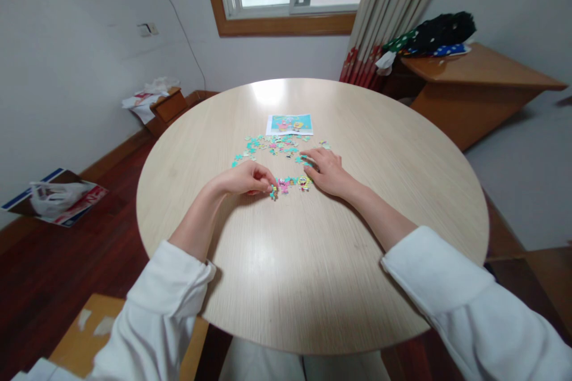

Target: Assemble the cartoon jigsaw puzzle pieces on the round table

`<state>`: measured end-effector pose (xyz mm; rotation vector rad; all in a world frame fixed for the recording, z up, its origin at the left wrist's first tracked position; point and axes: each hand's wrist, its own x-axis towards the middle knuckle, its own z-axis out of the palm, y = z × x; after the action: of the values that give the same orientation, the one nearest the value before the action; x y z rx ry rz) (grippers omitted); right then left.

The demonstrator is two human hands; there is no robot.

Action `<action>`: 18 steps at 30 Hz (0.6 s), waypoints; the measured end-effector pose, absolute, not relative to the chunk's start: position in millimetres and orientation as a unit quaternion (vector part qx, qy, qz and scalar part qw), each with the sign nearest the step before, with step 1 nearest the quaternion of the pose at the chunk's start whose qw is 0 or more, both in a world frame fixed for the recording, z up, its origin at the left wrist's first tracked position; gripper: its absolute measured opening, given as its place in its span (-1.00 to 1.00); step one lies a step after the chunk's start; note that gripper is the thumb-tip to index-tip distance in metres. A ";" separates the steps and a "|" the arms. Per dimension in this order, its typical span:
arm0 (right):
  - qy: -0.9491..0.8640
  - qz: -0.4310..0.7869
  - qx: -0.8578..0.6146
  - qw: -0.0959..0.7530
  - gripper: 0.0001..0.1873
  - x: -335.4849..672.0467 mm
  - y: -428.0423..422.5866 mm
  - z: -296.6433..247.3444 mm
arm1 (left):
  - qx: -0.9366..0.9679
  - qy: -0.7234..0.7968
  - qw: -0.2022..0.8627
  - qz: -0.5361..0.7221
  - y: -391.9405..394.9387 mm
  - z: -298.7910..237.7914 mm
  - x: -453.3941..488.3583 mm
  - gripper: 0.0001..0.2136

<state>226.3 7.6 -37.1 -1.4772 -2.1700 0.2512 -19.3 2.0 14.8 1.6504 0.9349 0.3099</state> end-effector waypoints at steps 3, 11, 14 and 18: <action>-0.795 0.096 -0.543 0.252 -0.57 226.4 7.5 -37.2 | 0.703 0.401 0.572 0.131 2.4 13.9 -19.5 -0.93; -0.794 0.101 -0.544 0.251 -0.57 226.2 7.1 -36.9 | 0.693 0.403 0.582 0.134 1.2 14.2 -19.3 -0.95; -0.794 0.100 -0.548 0.244 -0.56 225.8 6.9 -36.0 | 0.690 0.407 0.584 0.134 -0.8 16.4 -18.7 -0.95; -0.795 0.094 -0.546 0.247 -0.57 226.0 7.4 -36.7 | 0.692 0.408 0.580 0.132 -1.6 17.2 -18.1 -0.95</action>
<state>226.0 7.4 -36.7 -1.4889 -2.1691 0.2563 -18.1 -1.6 17.2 1.6171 0.9547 0.3095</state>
